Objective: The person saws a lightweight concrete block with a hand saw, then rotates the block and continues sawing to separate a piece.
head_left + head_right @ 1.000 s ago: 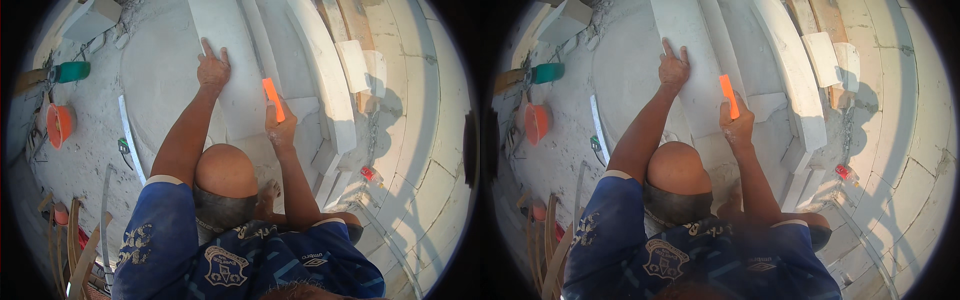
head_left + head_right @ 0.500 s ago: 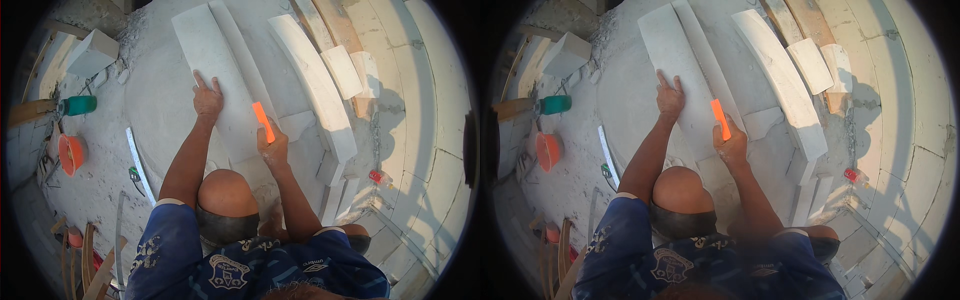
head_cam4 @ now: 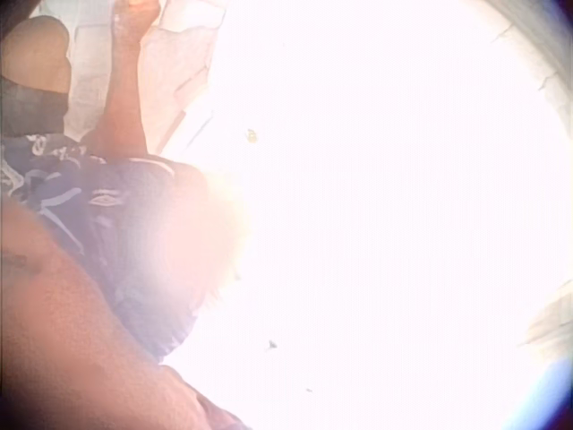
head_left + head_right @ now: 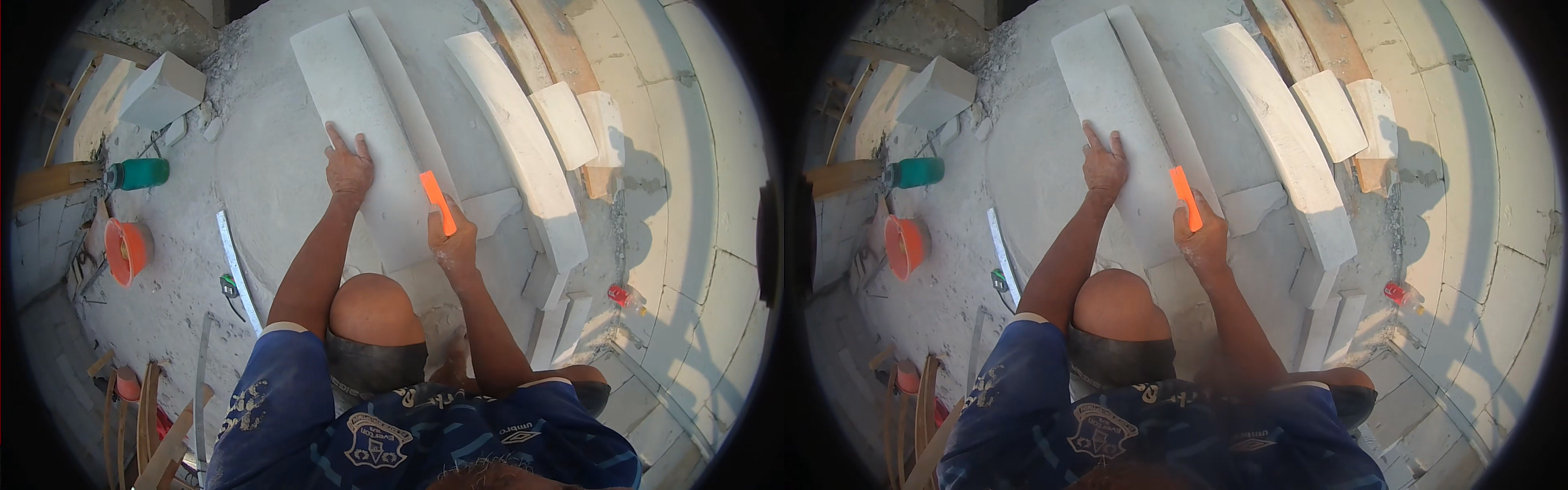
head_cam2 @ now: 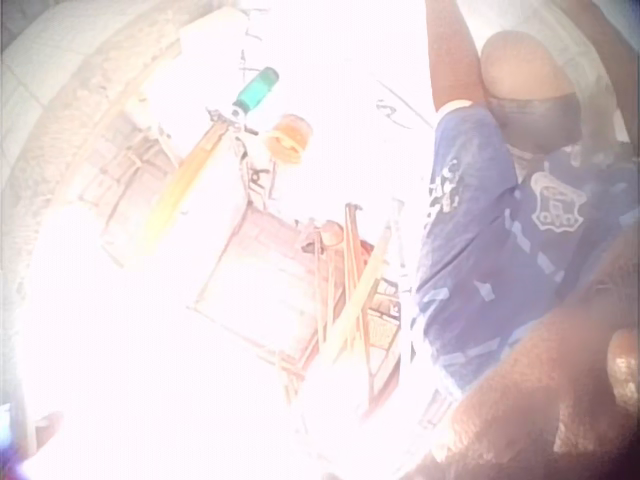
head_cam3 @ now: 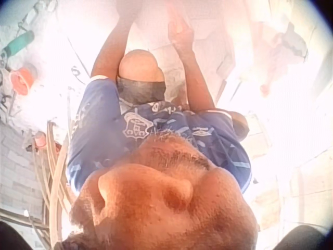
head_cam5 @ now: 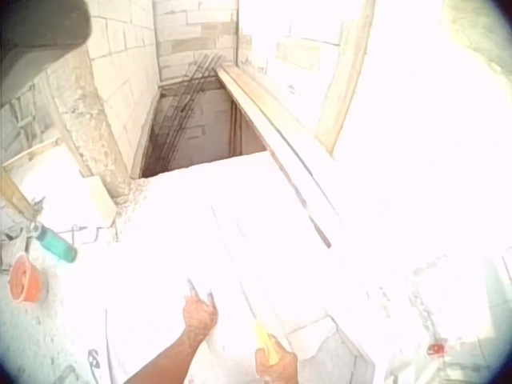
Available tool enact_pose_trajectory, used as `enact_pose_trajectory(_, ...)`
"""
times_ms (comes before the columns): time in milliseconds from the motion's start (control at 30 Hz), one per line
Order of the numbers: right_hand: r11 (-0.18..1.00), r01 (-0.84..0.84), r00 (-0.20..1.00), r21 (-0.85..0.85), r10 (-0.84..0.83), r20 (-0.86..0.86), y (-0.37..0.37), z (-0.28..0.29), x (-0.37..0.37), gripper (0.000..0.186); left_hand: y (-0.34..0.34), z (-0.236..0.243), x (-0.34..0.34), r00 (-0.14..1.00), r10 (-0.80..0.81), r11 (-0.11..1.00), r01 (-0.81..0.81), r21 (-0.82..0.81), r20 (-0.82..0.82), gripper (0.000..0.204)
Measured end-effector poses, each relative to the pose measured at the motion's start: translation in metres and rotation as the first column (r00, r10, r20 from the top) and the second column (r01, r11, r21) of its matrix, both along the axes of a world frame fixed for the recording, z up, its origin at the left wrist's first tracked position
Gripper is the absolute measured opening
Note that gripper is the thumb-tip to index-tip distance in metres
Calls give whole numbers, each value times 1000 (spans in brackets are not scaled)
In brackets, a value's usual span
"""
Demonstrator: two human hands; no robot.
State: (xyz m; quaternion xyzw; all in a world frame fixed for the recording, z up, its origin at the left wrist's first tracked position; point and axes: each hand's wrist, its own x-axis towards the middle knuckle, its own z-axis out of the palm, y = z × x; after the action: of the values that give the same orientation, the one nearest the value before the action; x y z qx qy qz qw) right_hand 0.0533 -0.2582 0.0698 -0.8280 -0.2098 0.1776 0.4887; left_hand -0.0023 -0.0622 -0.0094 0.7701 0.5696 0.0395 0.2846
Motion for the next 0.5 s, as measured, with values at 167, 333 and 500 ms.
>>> enact_pose_trajectory(167, 999, -17, 1000, 40, 16, 16, 30, 1, 15, 27, 0, 1, 0, 1000, -6, 999, 7, 32, -10, 85)
enact_pose_trajectory(333, 998, -70, 997, 0, 70, 23, 52, 3, 29, 27, 0, 2, -2, 1000, -8, 999, 8, 39, -10, 85)
enact_pose_trajectory(500, 996, -15, 997, 83, 9, 76, -40, -4, -21, 34, 1, 0, -1, 999, -18, 1000, 19, 6, -37, 85)
